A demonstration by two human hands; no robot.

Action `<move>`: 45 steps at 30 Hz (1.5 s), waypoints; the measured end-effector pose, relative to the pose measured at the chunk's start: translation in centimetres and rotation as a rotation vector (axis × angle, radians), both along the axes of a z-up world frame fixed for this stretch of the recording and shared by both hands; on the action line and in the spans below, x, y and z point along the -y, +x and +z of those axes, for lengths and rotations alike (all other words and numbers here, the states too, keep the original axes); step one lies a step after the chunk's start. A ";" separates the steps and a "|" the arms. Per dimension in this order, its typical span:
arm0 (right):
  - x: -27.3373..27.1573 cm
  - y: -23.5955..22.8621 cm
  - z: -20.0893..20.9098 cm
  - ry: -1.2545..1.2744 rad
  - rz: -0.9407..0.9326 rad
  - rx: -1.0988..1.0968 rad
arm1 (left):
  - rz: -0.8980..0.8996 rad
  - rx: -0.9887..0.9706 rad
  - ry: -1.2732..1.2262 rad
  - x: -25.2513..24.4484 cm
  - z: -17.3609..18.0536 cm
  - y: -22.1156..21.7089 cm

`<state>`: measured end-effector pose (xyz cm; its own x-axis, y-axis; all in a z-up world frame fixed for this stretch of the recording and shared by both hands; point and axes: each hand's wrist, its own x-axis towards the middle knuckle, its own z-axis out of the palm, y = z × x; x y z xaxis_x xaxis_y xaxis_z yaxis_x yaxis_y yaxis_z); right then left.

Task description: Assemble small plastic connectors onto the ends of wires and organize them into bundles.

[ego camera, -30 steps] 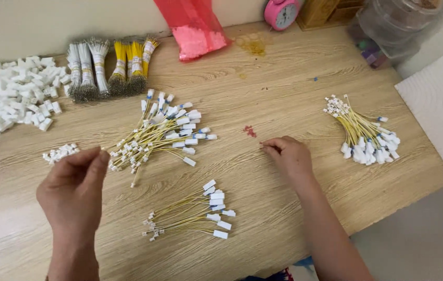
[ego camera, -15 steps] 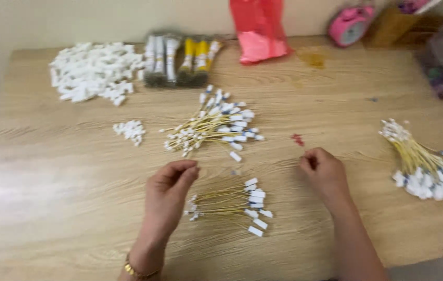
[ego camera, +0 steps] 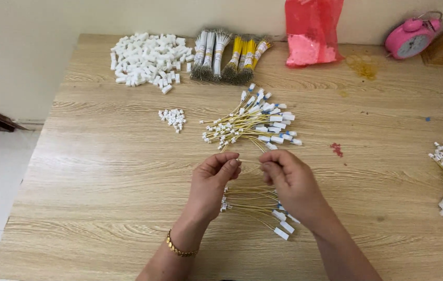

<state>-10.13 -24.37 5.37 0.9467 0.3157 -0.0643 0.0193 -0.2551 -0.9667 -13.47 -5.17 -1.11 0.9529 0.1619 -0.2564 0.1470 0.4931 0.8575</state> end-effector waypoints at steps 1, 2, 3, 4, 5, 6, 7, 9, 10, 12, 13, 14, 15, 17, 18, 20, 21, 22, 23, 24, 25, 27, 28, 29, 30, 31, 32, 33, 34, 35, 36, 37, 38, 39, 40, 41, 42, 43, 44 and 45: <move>-0.6 0.0 0.2 -0.036 0.017 0.014 | 0.005 -0.003 -0.008 0.0 0.0 0.0; -1.2 -0.1 0.4 -0.073 0.034 0.029 | 0.010 -0.005 -0.016 0.1 -0.1 0.0; -1.4 0.0 0.2 -0.071 0.035 0.027 | 0.010 -0.007 -0.014 0.1 0.0 -0.1; -1.7 0.0 0.1 -0.017 0.043 0.005 | 0.008 -0.005 -0.029 0.1 0.1 -0.1; -1.8 0.0 0.0 0.038 0.050 -0.018 | 0.004 -0.005 -0.044 0.2 0.1 -0.1; -1.7 0.1 -0.6 0.040 0.048 -0.020 | 0.002 -0.007 -0.042 0.3 0.3 -0.1; -1.6 0.3 -1.1 0.103 0.046 -0.045 | -0.002 -0.020 -0.081 0.4 0.6 -0.1; -1.4 0.4 -1.7 0.167 0.040 -0.071 | -0.009 -0.035 -0.118 0.6 0.8 0.0; -1.4 0.5 -1.8 0.175 0.034 -0.055 | 0.007 -0.025 -0.136 0.7 0.8 0.1; -1.4 0.3 -1.5 0.180 0.025 -0.044 | 0.021 -0.020 -0.155 0.8 0.8 0.0; -1.6 0.3 -1.2 0.183 0.011 -0.045 | 0.017 -0.006 -0.177 0.9 0.9 0.0; -1.7 0.2 -0.9 0.186 -0.003 -0.046 | 0.012 0.009 -0.198 0.9 0.9 0.0; -1.8 0.0 -0.4 0.186 -0.004 -0.046 | 0.012 0.008 -0.198 0.9 0.9 0.0; -2.2 -0.2 0.5 0.084 -0.029 0.031 | 0.014 0.038 -0.223 0.9 0.8 0.1; -2.3 -0.3 1.1 0.084 -0.029 0.032 | 0.014 0.039 -0.222 0.9 1.0 0.2; -2.5 -0.4 2.1 -0.104 -0.039 0.175 | 0.007 0.038 -0.182 0.8 1.4 0.1; -2.5 -0.4 2.0 -0.104 -0.039 0.175 | 0.007 0.038 -0.182 0.9 1.4 0.1; -2.4 -0.3 1.9 -0.141 -0.033 0.250 | 0.020 0.036 -0.152 0.9 1.3 0.1; -2.4 -0.3 1.7 -0.179 -0.028 0.324 | 0.032 0.033 -0.122 1.0 1.2 0.1; -2.4 -0.3 1.7 -0.180 -0.028 0.323 | 0.032 0.032 -0.123 1.0 1.1 0.1; -2.5 -0.3 1.6 -0.214 -0.028 0.428 | 0.032 0.053 -0.113 1.1 0.9 0.1; -2.5 -0.2 1.6 -0.249 -0.026 0.534 | 0.034 0.075 -0.104 1.2 1.0 0.1; -2.6 -0.1 1.6 -0.302 -0.028 0.613 | 0.024 0.065 -0.095 1.2 1.3 0.1; -2.6 -0.1 1.6 -0.355 -0.030 0.693 | 0.013 0.055 -0.086 1.3 1.6 0.0; -2.5 0.0 1.6 -0.356 -0.029 0.692 | 0.014 0.054 -0.087 1.3 1.5 0.0; -2.5 0.1 1.6 -0.374 -0.014 0.723 | 0.002 0.062 -0.093 1.3 1.4 -0.1; -2.4 0.1 1.5 -0.393 0.001 0.754 | -0.010 0.071 -0.100 1.4 1.3 -0.1; -2.3 0.2 1.3 -0.395 0.000 0.752 | -0.011 0.070 -0.101 1.3 1.1 -0.2; -2.1 0.4 1.1 -0.333 0.028 0.654 | -0.017 0.097 -0.092 1.3 0.9 -0.2; -2.0 0.5 0.8 -0.272 0.055 0.555 | -0.022 0.124 -0.083 1.2 0.8 -0.3; -1.9 0.5 0.7 -0.272 0.054 0.553 | -0.023 0.123 -0.083 1.1 0.7 -0.3; -1.9 0.6 0.5 -0.213 0.053 0.411 | -0.036 0.111 -0.092 1.0 0.6 -0.3; -1.8 0.7 0.4 -0.154 0.052 0.268 | -0.049 0.099 -0.101 0.9 0.6 -0.3; -1.8 0.7 0.4 -0.154 0.052 0.267 | -0.049 0.098 -0.101 0.8 0.7 -0.4; -1.7 0.7 0.5 -0.156 0.053 0.260 | -0.068 0.112 -0.109 0.7 0.7 -0.4; -1.6 0.6 0.6 -0.158 0.052 0.252 | -0.087 0.127 -0.116 0.5 0.8 -0.4; -1.6 0.6 0.6 -0.157 0.051 0.251 | -0.088 0.126 -0.116 0.5 1.3 -0.4; -1.6 0.5 0.6 -0.139 0.072 0.275 | -0.099 0.096 -0.107 0.5 1.8 -0.4; -1.5 0.4 0.6 -0.121 0.093 0.299 | -0.109 0.065 -0.097 0.6 2.3 -0.5; -1.4 0.4 0.4 -0.122 0.090 0.298 | -0.112 0.064 -0.097 0.5 2.2 -0.5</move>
